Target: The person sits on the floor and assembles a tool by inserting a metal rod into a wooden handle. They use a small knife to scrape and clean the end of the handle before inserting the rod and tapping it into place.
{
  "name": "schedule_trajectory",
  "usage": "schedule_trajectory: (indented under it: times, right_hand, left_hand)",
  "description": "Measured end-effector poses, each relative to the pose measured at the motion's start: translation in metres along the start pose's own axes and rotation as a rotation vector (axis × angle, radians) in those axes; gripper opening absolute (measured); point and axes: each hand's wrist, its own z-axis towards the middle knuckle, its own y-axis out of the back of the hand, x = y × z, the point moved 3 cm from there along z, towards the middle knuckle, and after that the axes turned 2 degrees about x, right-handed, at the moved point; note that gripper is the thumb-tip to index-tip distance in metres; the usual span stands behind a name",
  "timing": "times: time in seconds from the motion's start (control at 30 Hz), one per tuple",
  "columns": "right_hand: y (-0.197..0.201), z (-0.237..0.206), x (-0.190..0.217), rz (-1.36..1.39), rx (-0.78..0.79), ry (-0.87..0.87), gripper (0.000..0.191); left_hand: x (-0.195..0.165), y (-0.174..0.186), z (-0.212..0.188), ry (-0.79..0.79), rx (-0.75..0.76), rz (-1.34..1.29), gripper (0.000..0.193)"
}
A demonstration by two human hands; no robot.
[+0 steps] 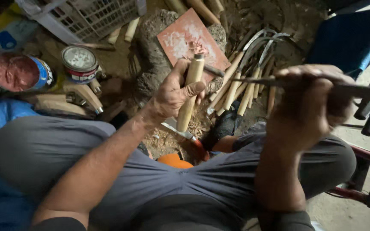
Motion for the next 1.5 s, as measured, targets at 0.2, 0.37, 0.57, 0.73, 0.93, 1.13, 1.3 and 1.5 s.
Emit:
schedule_trajectory:
  times: [0.2, 0.37, 0.57, 0.73, 0.93, 1.13, 1.3, 1.5]
  right_hand:
    - [0.004, -0.013, -0.015, 0.038, 0.014, -0.069, 0.007]
    - [0.001, -0.014, -0.016, 0.009, 0.037, -0.078, 0.012]
    - [-0.004, -0.008, -0.018, 0.022, 0.094, -0.041, 0.014]
    - [-0.008, -0.005, -0.016, 0.02, 0.099, -0.035, 0.013]
    - [-0.014, -0.002, -0.012, -0.067, 0.149, -0.066, 0.009]
    - [-0.016, -0.007, -0.023, -0.222, 0.216, -0.098, 0.005]
    - [0.013, -0.011, -0.003, -0.459, 0.018, 0.01, 0.008]
    - [0.029, -0.006, -0.014, 0.022, -0.042, -0.088, 0.011]
  left_hand:
    - [-0.01, -0.012, -0.011, 0.031, 0.044, 0.147, 0.042]
    - [-0.017, -0.017, -0.014, -0.031, 0.065, 0.252, 0.043]
    - [-0.019, -0.021, -0.015, -0.086, 0.095, 0.335, 0.049]
    - [-0.024, -0.023, -0.016, -0.134, 0.093, 0.508, 0.048]
    - [-0.024, -0.026, -0.018, -0.232, 0.032, 0.697, 0.046]
    - [-0.022, -0.023, -0.017, -0.419, 0.005, 0.865, 0.043]
    - [-0.023, -0.011, 0.0, -0.368, -0.016, 0.739, 0.022]
    - [-0.014, -0.008, -0.01, 0.106, 0.038, 0.194, 0.04]
